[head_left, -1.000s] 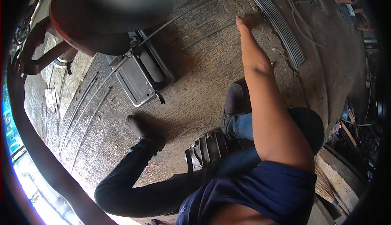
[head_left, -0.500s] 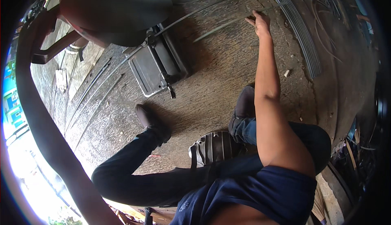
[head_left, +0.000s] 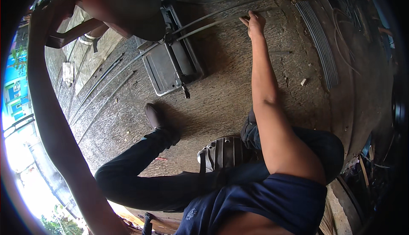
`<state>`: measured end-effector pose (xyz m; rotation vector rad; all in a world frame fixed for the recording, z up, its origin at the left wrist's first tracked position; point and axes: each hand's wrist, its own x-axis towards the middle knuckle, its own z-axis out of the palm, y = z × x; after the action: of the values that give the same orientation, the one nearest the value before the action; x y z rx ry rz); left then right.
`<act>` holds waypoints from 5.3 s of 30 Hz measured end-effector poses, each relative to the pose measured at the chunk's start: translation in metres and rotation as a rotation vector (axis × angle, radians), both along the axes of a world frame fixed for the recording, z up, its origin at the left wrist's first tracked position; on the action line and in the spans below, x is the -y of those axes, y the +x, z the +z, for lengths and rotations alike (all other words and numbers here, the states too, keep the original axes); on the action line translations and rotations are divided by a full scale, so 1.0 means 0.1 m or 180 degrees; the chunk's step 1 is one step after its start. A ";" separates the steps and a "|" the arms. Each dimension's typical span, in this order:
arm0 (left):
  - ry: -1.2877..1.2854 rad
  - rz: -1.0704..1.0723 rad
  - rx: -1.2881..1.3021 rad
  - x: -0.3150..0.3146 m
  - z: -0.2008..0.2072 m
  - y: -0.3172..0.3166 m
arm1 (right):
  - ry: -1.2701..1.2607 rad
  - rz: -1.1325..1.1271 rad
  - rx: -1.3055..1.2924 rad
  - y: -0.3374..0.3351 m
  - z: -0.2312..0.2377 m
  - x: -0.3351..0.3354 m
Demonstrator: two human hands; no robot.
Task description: Cutting metal rods to specific lengths using a power chop saw.
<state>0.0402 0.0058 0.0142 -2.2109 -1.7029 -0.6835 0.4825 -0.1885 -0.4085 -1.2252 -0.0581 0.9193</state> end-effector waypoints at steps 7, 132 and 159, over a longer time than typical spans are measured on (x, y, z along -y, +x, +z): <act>0.0650 -0.1035 -0.3193 -0.27 0.03 -0.31 | 0.0292 -0.0148 -0.1108 0.01 -0.41 -0.28; -0.2394 0.0207 0.2029 0.63 -0.45 -0.11 | 0.0660 0.0110 -0.0915 -0.15 -0.41 -0.60; -0.1360 0.0205 0.2578 2.41 -1.49 0.49 | 0.1017 0.0695 -0.0773 0.10 -0.88 -0.69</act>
<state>0.0890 -0.2348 -0.1346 -2.2812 -2.4724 -1.4586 0.4926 -0.1199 -0.4968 -0.8159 -0.1416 1.1935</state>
